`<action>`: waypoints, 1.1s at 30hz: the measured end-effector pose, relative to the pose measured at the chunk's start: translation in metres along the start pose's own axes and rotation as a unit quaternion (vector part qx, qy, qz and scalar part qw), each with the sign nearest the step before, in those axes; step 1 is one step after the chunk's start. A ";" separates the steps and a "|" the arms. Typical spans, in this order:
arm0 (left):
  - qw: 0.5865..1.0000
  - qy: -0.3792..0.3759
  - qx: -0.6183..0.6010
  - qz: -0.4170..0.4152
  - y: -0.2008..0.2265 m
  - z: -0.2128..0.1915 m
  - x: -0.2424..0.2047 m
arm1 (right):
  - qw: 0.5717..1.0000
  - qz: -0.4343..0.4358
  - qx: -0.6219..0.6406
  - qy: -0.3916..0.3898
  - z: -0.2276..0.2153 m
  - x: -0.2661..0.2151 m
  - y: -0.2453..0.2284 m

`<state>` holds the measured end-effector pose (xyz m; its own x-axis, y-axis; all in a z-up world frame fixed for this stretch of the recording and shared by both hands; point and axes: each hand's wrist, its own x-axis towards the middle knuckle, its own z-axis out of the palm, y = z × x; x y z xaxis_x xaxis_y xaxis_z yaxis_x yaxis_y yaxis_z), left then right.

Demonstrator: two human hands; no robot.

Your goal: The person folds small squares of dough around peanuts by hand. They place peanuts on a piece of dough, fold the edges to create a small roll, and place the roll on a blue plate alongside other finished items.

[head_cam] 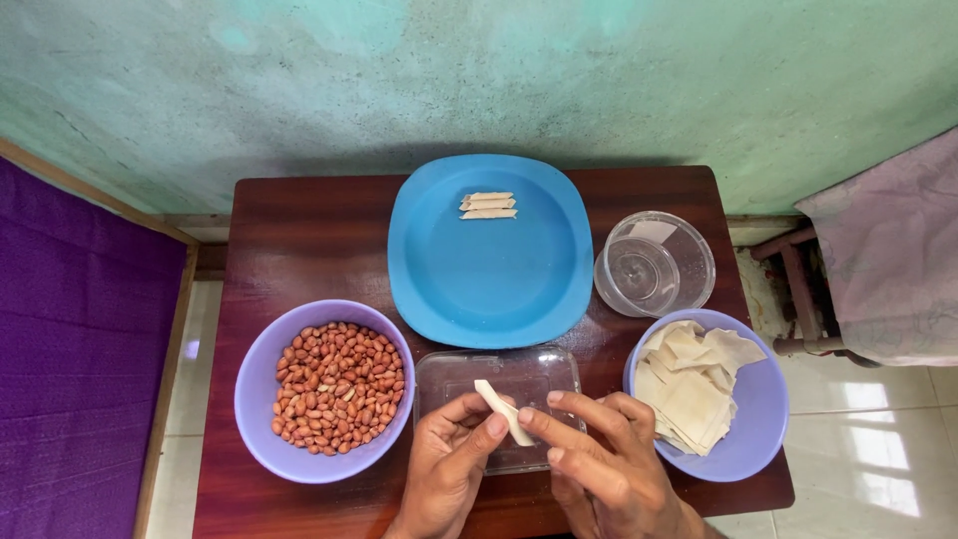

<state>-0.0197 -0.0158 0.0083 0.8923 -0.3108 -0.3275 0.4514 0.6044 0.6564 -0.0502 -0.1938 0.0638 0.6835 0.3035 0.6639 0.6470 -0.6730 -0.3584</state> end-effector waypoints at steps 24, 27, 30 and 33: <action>0.999 0.014 0.046 0.012 0.005 -0.003 -0.007 | 0.999 -0.003 -0.035 0.008 0.016 0.001 -0.003; 0.997 0.004 0.072 0.027 0.007 -0.003 -0.007 | 0.998 0.035 -0.021 0.046 0.019 -0.001 -0.002; 0.991 -0.012 0.121 0.051 0.010 -0.001 -0.007 | 0.988 0.119 0.066 0.070 0.017 0.009 -0.012; 0.983 -0.019 0.148 0.105 0.009 0.005 -0.008 | 0.979 0.152 0.117 0.072 0.021 0.003 -0.012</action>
<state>-0.0224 -0.0110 0.0200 0.9620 -0.2334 -0.1418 0.2311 0.4191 0.8780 -0.0484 -0.1710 0.0566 0.8127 0.0038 0.5826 0.4921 -0.5398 -0.6830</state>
